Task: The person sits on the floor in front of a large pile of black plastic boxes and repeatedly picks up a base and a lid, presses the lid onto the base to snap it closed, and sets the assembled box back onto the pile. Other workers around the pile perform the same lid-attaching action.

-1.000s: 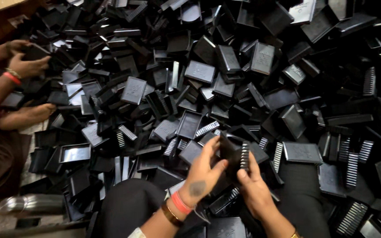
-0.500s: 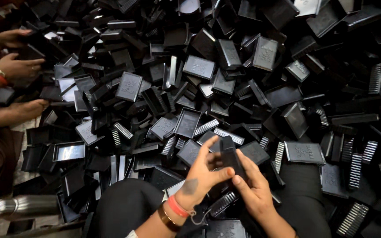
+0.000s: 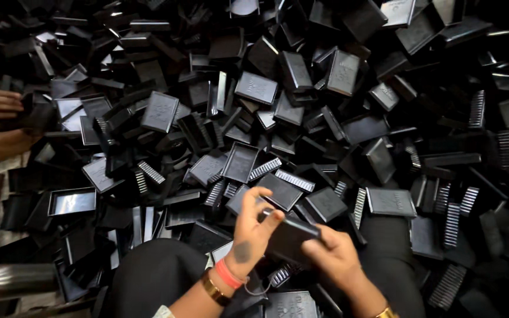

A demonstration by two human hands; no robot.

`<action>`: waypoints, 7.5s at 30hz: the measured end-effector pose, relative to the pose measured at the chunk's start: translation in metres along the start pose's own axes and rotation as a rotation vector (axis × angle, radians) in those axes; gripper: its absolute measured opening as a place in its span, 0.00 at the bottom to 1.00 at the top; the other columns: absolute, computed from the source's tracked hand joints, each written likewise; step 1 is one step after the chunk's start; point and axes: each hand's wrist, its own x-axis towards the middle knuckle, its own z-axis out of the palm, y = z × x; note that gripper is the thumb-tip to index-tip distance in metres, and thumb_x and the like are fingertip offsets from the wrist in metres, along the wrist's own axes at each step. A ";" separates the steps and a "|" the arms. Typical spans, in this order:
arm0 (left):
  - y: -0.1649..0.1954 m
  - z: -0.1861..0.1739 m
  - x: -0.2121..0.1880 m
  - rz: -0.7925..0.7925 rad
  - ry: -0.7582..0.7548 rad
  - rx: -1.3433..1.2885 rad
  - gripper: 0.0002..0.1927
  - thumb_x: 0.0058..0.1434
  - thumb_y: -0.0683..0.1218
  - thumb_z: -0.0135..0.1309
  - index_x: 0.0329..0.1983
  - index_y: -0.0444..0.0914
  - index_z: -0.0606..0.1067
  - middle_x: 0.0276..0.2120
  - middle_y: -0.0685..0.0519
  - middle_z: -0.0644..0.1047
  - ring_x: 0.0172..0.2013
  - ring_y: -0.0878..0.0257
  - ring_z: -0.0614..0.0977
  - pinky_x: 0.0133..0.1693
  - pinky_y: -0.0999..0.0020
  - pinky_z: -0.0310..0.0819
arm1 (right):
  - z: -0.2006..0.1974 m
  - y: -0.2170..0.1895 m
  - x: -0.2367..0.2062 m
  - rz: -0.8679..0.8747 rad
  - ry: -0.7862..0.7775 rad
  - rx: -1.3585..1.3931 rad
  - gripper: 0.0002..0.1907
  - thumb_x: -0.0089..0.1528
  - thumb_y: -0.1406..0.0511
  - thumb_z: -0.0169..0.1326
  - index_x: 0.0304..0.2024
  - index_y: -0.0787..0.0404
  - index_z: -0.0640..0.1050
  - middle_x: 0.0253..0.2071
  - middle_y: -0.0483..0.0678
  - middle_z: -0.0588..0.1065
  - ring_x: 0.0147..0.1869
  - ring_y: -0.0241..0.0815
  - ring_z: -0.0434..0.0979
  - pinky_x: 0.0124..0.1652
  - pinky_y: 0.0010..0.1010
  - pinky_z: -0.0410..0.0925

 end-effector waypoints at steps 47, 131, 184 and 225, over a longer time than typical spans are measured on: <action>0.009 -0.188 0.036 -0.312 0.223 1.197 0.27 0.47 0.43 0.67 0.52 0.43 0.74 0.41 0.45 0.82 0.45 0.44 0.81 0.46 0.51 0.75 | 0.022 -0.081 0.020 -0.522 -0.468 -0.998 0.36 0.45 0.52 0.70 0.52 0.59 0.75 0.72 0.61 0.60 0.77 0.66 0.52 0.64 0.62 0.48; -0.011 -0.003 0.016 -0.222 0.138 0.204 0.22 0.69 0.58 0.51 0.51 0.36 0.69 0.19 0.57 0.69 0.22 0.69 0.67 0.27 0.72 0.59 | 0.005 0.000 0.021 -0.031 -0.317 -0.216 0.19 0.59 0.61 0.64 0.46 0.68 0.79 0.33 0.44 0.80 0.35 0.28 0.77 0.35 0.23 0.72; -0.007 -0.030 0.089 -0.223 -0.421 0.573 0.15 0.64 0.49 0.54 0.52 0.41 0.76 0.41 0.46 0.83 0.44 0.52 0.85 0.47 0.61 0.77 | -0.026 -0.023 0.042 -0.051 0.669 0.514 0.24 0.70 0.49 0.42 0.57 0.59 0.67 0.53 0.48 0.72 0.53 0.41 0.76 0.46 0.36 0.71; 0.003 0.027 0.039 -0.327 -0.257 -0.575 0.56 0.49 0.34 0.68 0.77 0.42 0.49 0.63 0.47 0.65 0.63 0.55 0.70 0.62 0.59 0.70 | 0.006 -0.044 0.020 -0.380 0.155 -0.172 0.24 0.69 0.63 0.48 0.65 0.69 0.73 0.68 0.56 0.70 0.73 0.50 0.68 0.70 0.38 0.58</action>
